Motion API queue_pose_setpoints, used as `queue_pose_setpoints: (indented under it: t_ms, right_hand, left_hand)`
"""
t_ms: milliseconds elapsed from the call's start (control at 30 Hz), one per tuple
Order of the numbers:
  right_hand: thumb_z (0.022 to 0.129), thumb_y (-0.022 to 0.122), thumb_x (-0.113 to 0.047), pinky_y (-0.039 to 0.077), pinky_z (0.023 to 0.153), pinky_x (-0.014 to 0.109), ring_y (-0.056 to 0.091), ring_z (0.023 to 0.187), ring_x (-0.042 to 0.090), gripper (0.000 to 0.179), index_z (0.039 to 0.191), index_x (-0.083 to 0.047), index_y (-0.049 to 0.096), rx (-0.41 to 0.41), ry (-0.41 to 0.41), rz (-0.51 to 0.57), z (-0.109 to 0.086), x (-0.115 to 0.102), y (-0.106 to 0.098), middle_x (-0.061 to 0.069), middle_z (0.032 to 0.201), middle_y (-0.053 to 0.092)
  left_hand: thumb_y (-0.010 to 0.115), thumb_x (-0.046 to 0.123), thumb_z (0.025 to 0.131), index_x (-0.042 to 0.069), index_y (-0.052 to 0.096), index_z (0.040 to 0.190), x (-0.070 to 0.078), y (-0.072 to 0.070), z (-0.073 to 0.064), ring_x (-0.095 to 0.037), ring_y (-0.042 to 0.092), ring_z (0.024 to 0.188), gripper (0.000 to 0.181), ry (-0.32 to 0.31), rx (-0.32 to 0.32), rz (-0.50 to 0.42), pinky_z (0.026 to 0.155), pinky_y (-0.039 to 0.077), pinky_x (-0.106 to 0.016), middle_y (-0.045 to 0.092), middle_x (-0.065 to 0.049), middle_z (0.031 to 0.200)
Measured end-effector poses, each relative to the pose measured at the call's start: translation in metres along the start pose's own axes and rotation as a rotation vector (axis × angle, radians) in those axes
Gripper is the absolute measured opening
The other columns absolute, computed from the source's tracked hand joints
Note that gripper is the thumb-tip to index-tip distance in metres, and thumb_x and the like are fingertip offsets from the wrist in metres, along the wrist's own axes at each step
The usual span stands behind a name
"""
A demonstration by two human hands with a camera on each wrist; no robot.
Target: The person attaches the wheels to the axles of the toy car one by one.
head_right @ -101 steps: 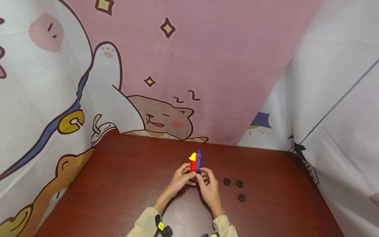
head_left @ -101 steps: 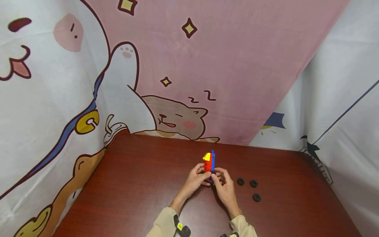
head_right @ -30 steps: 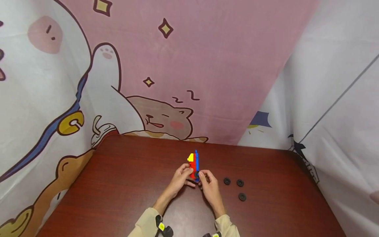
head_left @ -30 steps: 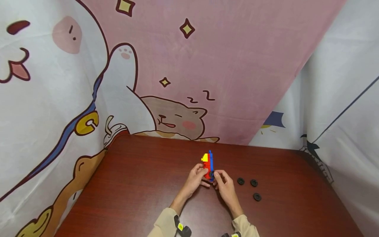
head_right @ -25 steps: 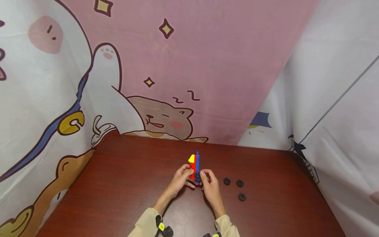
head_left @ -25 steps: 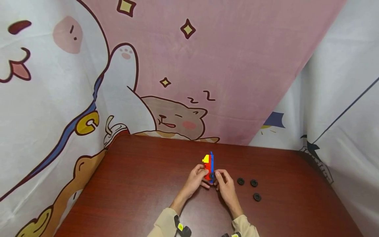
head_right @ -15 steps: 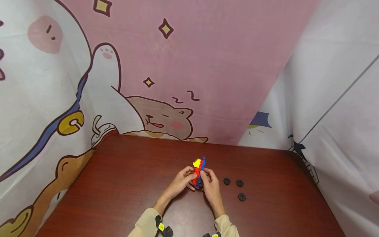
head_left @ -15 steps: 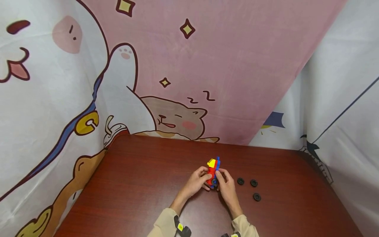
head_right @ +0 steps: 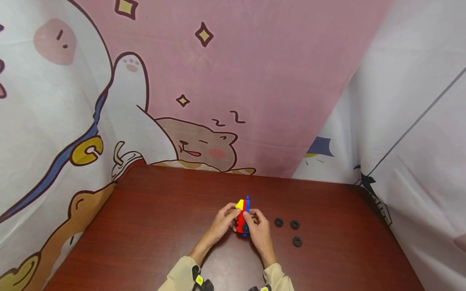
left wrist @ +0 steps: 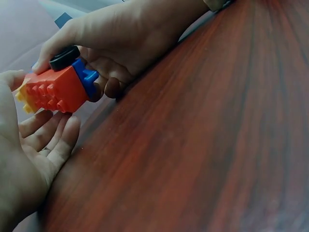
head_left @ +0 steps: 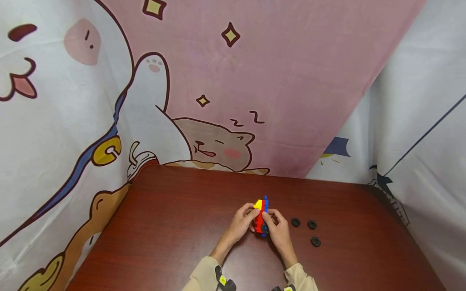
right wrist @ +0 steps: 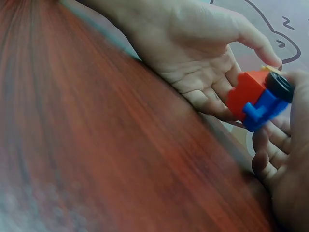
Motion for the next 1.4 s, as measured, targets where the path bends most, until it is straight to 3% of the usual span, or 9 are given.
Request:
queue_pose_setpoints:
  t_ms: [167,333,467,633,867,1000,1100,1267,1400]
  right_hand:
    - [0.095,0.068,-0.017,0.049,0.063,0.021,0.058,0.069,0.006,0.018,0.103,-0.001,0.067,-0.043,-0.022,-0.039,-0.002,-0.004,0.004,0.003,0.082,0.064]
    - [0.096,0.065,-0.012,0.050,0.067,0.019,0.059,0.074,0.004,0.019,0.108,0.003,0.067,-0.027,-0.066,-0.076,-0.009,-0.026,0.003,0.009,0.090,0.067]
    - [0.098,0.063,-0.011,0.048,0.067,0.017,0.059,0.076,0.005,0.018,0.109,0.001,0.068,0.086,-0.126,-0.078,-0.011,-0.017,-0.008,0.012,0.092,0.068]
    - [0.093,0.069,-0.009,0.043,0.061,0.016,0.053,0.073,0.007,0.013,0.105,-0.005,0.070,0.250,-0.295,-0.185,-0.018,-0.007,-0.033,0.004,0.087,0.064]
    - [0.085,0.072,0.003,0.038,0.077,0.018,0.048,0.092,0.004,0.017,0.102,0.002,0.069,0.423,-0.465,-0.341,-0.039,-0.014,-0.088,0.011,0.095,0.064]
    - [0.083,0.073,0.005,0.034,0.078,0.020,0.045,0.092,0.005,0.018,0.100,0.003,0.068,0.516,-0.410,-0.442,-0.051,-0.009,-0.123,0.015,0.096,0.063]
    - [0.084,0.074,-0.001,0.032,0.078,0.028,0.044,0.091,0.015,0.022,0.105,0.001,0.067,0.539,-0.267,-0.530,-0.055,0.001,-0.143,0.017,0.102,0.061]
    - [0.090,0.072,-0.017,0.032,0.082,0.041,0.045,0.097,0.027,0.038,0.122,-0.001,0.060,0.423,0.026,-0.645,-0.053,0.021,-0.156,0.019,0.119,0.054]
    - [0.091,0.068,-0.018,0.030,0.088,0.047,0.046,0.102,0.032,0.044,0.129,-0.001,0.056,0.306,0.095,-0.700,-0.050,0.027,-0.153,0.019,0.123,0.054]
  left_hand:
    - [0.057,0.012,0.099,-0.008,0.060,0.120,0.008,-0.002,-0.002,-0.006,0.063,0.073,0.028,-0.019,0.011,-0.067,0.062,0.055,-0.023,0.070,-0.013,0.100]
    - [0.057,0.010,0.098,-0.013,0.060,0.113,0.029,-0.002,-0.010,-0.008,0.063,0.070,0.027,-0.005,0.018,-0.109,0.059,0.056,-0.027,0.067,-0.001,0.089]
    - [0.057,0.010,0.099,-0.014,0.059,0.112,0.030,-0.002,-0.011,-0.007,0.060,0.068,0.028,-0.017,0.019,-0.129,0.057,0.055,-0.027,0.064,0.003,0.084]
    - [0.055,0.010,0.099,-0.015,0.057,0.114,0.010,-0.001,-0.004,-0.006,0.060,0.067,0.029,-0.051,0.014,-0.140,0.057,0.053,-0.025,0.062,0.006,0.081]
    - [0.056,0.014,0.100,-0.013,0.057,0.114,-0.004,-0.001,0.001,-0.006,0.058,0.066,0.030,-0.046,0.031,-0.141,0.054,0.051,-0.022,0.061,0.006,0.081]
    - [0.056,0.016,0.100,-0.011,0.058,0.114,-0.007,0.000,0.001,-0.007,0.058,0.066,0.031,-0.065,0.024,-0.127,0.054,0.051,-0.021,0.060,0.006,0.080]
    - [0.056,0.015,0.100,-0.011,0.058,0.114,-0.007,0.001,0.001,-0.007,0.057,0.067,0.030,-0.073,0.017,-0.121,0.054,0.050,-0.021,0.060,0.005,0.080]
    - [0.056,0.012,0.099,-0.013,0.058,0.112,-0.006,0.001,0.003,-0.007,0.058,0.066,0.029,-0.063,0.009,-0.111,0.053,0.050,-0.022,0.060,0.004,0.081]
    - [0.058,0.014,0.099,-0.011,0.060,0.112,-0.006,-0.001,0.003,-0.006,0.058,0.064,0.027,-0.064,0.022,-0.101,0.053,0.050,-0.021,0.060,0.004,0.080]
Point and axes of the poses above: each hand's wrist, its own z-axis towards the middle knuckle, its own y-axis out of the palm, x = y × z, the point moved 8 cm from there along z, towards the middle knuckle
